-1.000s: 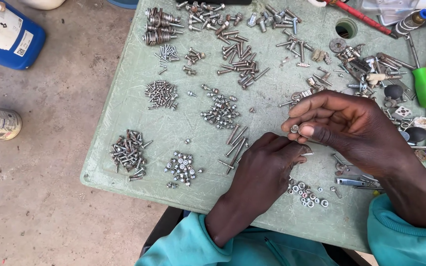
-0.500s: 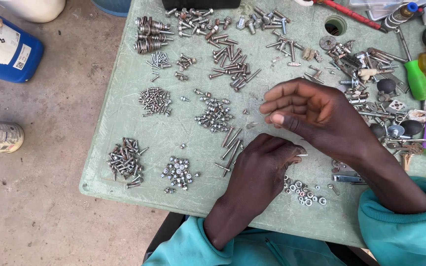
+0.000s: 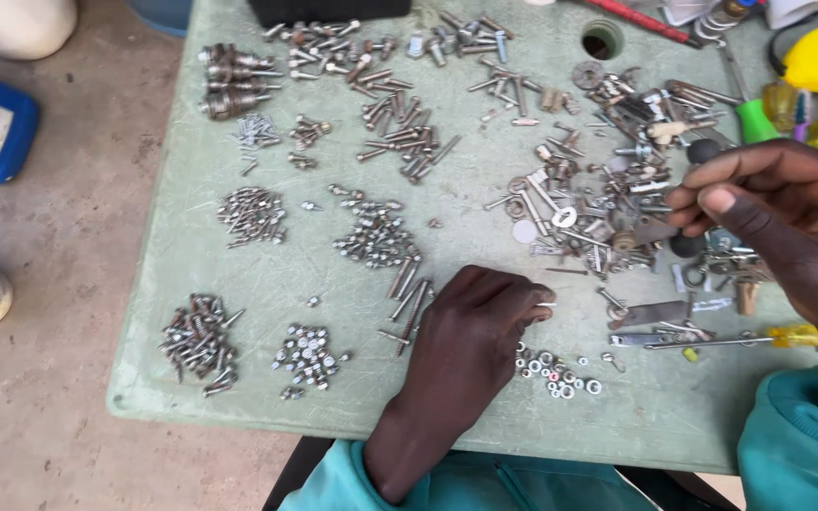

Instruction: Sorting and assembling small hardware components like nuts and bolts on a workshop table.

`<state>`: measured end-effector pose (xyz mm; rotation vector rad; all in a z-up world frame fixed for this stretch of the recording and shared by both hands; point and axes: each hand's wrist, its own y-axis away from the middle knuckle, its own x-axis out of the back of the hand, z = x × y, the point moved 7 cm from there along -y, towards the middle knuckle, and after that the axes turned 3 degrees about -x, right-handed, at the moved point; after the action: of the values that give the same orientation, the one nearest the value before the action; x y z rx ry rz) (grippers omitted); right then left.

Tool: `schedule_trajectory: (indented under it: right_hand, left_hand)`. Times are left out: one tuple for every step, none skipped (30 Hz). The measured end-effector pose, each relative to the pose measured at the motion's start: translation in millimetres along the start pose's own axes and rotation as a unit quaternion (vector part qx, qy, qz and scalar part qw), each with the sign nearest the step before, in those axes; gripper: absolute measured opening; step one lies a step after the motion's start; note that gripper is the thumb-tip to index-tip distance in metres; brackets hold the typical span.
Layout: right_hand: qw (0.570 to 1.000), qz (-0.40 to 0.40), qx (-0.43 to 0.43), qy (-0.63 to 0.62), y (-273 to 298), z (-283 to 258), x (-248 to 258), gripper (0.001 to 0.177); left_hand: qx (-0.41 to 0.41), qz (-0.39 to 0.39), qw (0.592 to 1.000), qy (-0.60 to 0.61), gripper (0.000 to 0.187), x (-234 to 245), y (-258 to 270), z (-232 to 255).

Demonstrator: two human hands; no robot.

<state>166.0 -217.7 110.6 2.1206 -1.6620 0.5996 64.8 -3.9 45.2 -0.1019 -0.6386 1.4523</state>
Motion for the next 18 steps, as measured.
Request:
schedule_trajectory:
  right_hand:
    - [1.000, 0.008, -0.005, 0.002, -1.3, 6.9, 11.2, 0.021]
    - [1.000, 0.005, -0.003, 0.014, -1.9, 12.3, 20.6, 0.023]
    - [1.000, -0.002, 0.003, 0.024, -5.1, 18.2, 27.0, 0.025]
    - [1.000, 0.002, 0.000, 0.023, -2.5, 19.4, 30.3, 0.025]
    - [0.999, 0.013, -0.008, 0.030, -2.7, 21.5, 31.9, 0.023]
    - [0.999, 0.024, -0.016, 0.037, -2.7, 22.9, 32.8, 0.022]
    - [0.999, 0.019, -0.014, 0.031, -2.1, 27.4, 29.0, 0.022]
    - [0.998, 0.030, -0.004, 0.049, -1.3, 30.3, 26.9, 0.020]
    - [0.997, 0.040, 0.007, 0.065, -1.6, 32.9, 23.6, 0.018]
    - [0.998, 0.034, 0.010, 0.058, -2.6, 42.2, 22.6, 0.018]
    - [0.991, 0.042, 0.049, 0.113, 0.7, 46.2, 22.1, 0.016]
    - [0.981, 0.048, 0.088, 0.168, 4.0, 51.5, 21.5, 0.015]
    - [0.980, 0.058, 0.081, 0.175, 4.9, 34.0, 20.5, 0.015]
    - [0.961, 0.049, 0.124, 0.244, 6.2, 11.4, 14.9, 0.015]
    - [0.936, 0.038, 0.161, 0.312, 9.5, -9.6, 10.0, 0.015]
    - [0.934, 0.046, 0.148, 0.322, 9.0, -4.6, 16.1, 0.015]
    - [0.934, 0.038, 0.185, 0.303, 8.8, -4.7, 15.8, 0.013]
    - [0.932, 0.030, 0.223, 0.284, 9.3, -5.3, 15.2, 0.012]
  left_hand:
    - [-0.004, -0.007, 1.000, 0.006, 0.039, -0.9, -1.6, 2.4]
    - [-0.001, -0.003, 1.000, 0.003, 0.034, 0.2, -2.8, 3.9]
    - [0.004, 0.003, 1.000, -0.004, 0.029, 3.1, -3.1, 4.4]
    - [0.003, -0.001, 1.000, -0.003, 0.029, 1.1, -4.1, 4.1]
    - [-0.002, -0.008, 1.000, -0.002, 0.035, 0.8, -3.8, 4.8]
    - [-0.008, -0.015, 1.000, -0.001, 0.042, 1.4, -3.1, 5.4]
    - [-0.004, -0.014, 1.000, -0.008, 0.042, -0.7, -3.1, 4.4]
    - [-0.019, -0.011, 0.999, -0.026, 0.031, -2.0, -3.0, 5.9]
    - [-0.033, -0.009, 0.998, -0.046, 0.020, -2.2, -3.1, 7.2]
    - [-0.029, -0.008, 0.998, -0.054, 0.020, -0.6, -3.3, 8.0]
    - [-0.031, -0.006, 0.998, -0.059, 0.023, 1.6, -3.4, 9.9]
    - [-0.032, -0.004, 0.998, -0.063, 0.026, 2.3, -4.0, 11.5]
    - [-0.039, -0.010, 0.998, -0.052, 0.026, 3.9, -4.5, 13.6]
    - [-0.034, 0.013, 0.997, -0.069, 0.017, 8.3, -5.8, 13.7]
    - [-0.028, 0.033, 0.996, -0.082, 0.009, 11.1, -7.3, 14.7]
    - [-0.035, 0.024, 0.997, -0.067, 0.009, 8.4, -10.6, 17.6]
    - [-0.018, 0.042, 0.997, -0.069, 0.009, 12.1, -12.1, 17.7]
    - [-0.001, 0.059, 0.996, -0.071, 0.010, 16.6, -13.2, 17.7]
